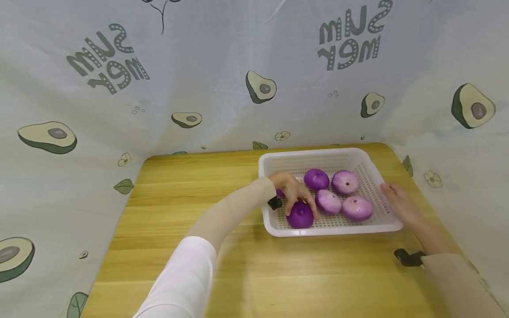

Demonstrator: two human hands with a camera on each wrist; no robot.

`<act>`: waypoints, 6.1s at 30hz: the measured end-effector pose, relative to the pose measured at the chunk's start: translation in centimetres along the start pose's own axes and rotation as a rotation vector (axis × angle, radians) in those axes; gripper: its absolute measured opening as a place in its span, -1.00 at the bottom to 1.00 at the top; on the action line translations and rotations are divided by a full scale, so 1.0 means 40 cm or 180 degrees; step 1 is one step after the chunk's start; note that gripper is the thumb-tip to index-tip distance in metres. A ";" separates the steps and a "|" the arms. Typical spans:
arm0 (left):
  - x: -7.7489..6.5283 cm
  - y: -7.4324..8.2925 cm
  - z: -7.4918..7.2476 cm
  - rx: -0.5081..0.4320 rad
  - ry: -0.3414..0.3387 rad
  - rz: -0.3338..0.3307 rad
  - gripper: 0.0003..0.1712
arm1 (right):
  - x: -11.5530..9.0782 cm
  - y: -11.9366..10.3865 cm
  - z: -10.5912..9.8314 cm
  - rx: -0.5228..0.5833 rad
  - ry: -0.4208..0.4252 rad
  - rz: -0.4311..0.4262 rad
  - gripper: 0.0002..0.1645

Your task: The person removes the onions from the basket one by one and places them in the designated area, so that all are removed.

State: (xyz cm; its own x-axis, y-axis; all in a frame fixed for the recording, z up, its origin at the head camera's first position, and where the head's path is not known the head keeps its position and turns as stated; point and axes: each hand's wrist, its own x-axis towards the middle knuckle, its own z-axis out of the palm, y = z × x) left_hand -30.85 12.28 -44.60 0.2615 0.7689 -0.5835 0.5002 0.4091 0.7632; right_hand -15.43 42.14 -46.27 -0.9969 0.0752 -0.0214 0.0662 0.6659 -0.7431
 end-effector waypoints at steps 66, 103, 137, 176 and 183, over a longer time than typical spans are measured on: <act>-0.243 0.103 0.009 -0.0078 0.1358 0.1184 -0.08 | 0.006 0.001 0.006 -0.0135 0.0007 0.0160 -0.31; -0.648 -0.203 0.203 -0.1169 0.3401 0.0403 -0.11 | 0.012 0.016 0.006 -0.0079 -0.0123 0.0101 -0.22; -0.707 -0.479 0.470 -0.2056 0.4760 -0.0596 -0.11 | -0.012 0.008 0.012 0.0011 -0.0155 0.0122 -0.30; -0.760 -0.503 0.500 -0.1571 0.4618 -0.0681 -0.07 | -0.005 0.014 0.007 0.0036 -0.0114 0.0021 -0.29; -0.773 -0.451 0.448 -0.1462 0.4619 -0.0412 -0.09 | -0.004 0.010 0.001 -0.0049 -0.0137 0.0092 -0.23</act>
State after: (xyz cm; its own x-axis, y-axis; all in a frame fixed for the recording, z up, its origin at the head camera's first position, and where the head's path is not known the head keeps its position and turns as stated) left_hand -33.17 -27.68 -45.30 -0.9084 0.4078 -0.0921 0.0927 0.4112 0.9068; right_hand -15.24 42.35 -46.61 -0.9954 0.0628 -0.0719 0.0954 0.6752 -0.7314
